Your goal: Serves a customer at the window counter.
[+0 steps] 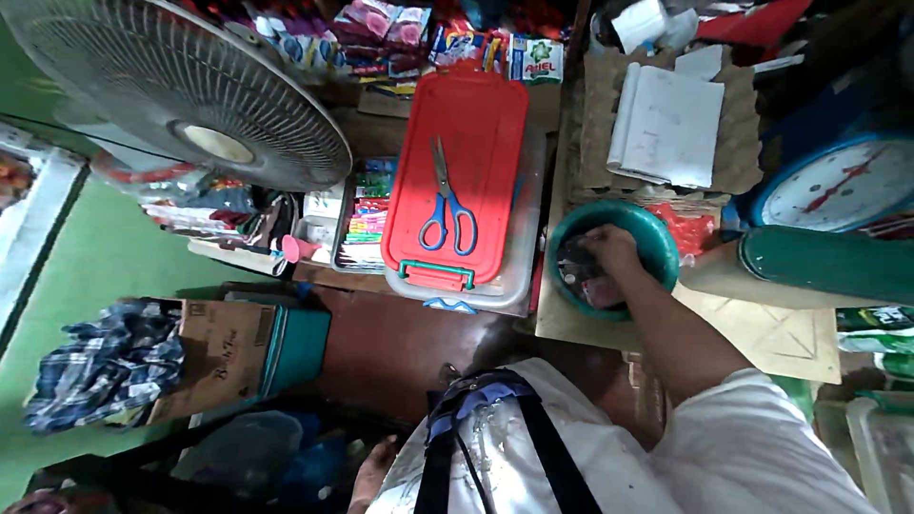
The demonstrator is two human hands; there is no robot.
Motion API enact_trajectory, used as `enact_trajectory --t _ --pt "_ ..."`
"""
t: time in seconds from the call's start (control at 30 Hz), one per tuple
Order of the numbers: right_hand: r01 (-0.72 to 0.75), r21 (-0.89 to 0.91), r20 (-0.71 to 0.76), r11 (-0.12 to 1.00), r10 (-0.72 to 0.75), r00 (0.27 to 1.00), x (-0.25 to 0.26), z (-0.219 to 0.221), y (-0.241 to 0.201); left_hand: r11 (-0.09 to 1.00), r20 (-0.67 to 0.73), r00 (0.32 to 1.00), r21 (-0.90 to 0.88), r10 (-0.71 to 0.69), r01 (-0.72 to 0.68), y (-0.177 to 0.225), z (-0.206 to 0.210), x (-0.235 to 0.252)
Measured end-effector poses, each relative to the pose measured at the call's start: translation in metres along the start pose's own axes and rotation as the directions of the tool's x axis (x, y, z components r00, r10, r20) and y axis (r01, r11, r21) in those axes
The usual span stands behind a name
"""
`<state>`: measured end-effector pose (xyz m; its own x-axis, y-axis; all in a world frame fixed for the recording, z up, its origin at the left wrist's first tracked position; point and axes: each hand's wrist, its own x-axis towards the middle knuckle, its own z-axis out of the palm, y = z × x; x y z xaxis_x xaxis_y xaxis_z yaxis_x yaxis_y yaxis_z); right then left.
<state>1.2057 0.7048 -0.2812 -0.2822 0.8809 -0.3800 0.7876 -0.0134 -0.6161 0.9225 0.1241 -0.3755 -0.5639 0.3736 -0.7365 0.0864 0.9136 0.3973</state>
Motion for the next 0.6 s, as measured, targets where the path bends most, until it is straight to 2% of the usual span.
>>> enact_trajectory --t 0.07,0.17,0.23,0.3,0.33,0.4,0.43,0.47,0.53,0.6 --pt "-0.052 0.139 -0.05 0.989 0.06 0.997 -0.001 -0.016 -0.005 0.999 0.008 1.0 -0.045 0.008 -0.008 -0.011 0.002 0.008" --pt "0.012 0.418 -0.125 0.908 0.045 0.991 -0.016 -0.031 -0.021 0.999 0.032 0.999 -0.02 -0.043 0.043 -0.018 -0.001 0.009" --pt "0.105 0.555 -0.156 0.825 -0.022 0.988 -0.042 -0.043 -0.055 1.0 0.02 1.0 0.013 -0.02 0.02 -0.055 0.004 0.028" --pt "0.223 0.579 -0.185 0.784 -0.141 0.973 -0.073 -0.051 -0.098 0.999 -0.023 1.0 0.04 0.01 -0.009 -0.092 0.008 0.051" --pt "0.288 0.588 -0.224 0.756 -0.19 0.956 -0.084 -0.05 -0.123 0.998 -0.068 0.997 0.047 0.041 -0.038 -0.093 0.005 0.053" --pt "0.428 0.599 -0.316 0.677 -0.292 0.903 -0.102 -0.04 -0.171 0.994 -0.181 0.979 0.08 0.095 -0.081 -0.068 -0.014 0.04" --pt "0.495 0.61 -0.352 0.619 -0.347 0.869 -0.111 -0.032 -0.195 0.998 -0.047 0.999 0.06 -0.026 0.029 -0.033 -0.046 0.025" --pt "0.555 0.614 -0.378 0.561 -0.408 0.831 -0.117 -0.023 -0.218 0.999 -0.08 0.996 0.008 -0.05 0.051 -0.015 -0.065 0.016" --pt "0.654 0.599 -0.414 0.462 -0.52 0.747 -0.127 -0.002 -0.266 1.0 -0.249 0.968 -0.027 0.005 -0.012 -0.023 -0.085 0.014" --pt "0.723 0.589 -0.419 0.362 -0.628 0.656 -0.136 0.023 -0.313 0.996 -0.377 0.922 0.038 0.085 -0.076 -0.044 -0.106 0.014"
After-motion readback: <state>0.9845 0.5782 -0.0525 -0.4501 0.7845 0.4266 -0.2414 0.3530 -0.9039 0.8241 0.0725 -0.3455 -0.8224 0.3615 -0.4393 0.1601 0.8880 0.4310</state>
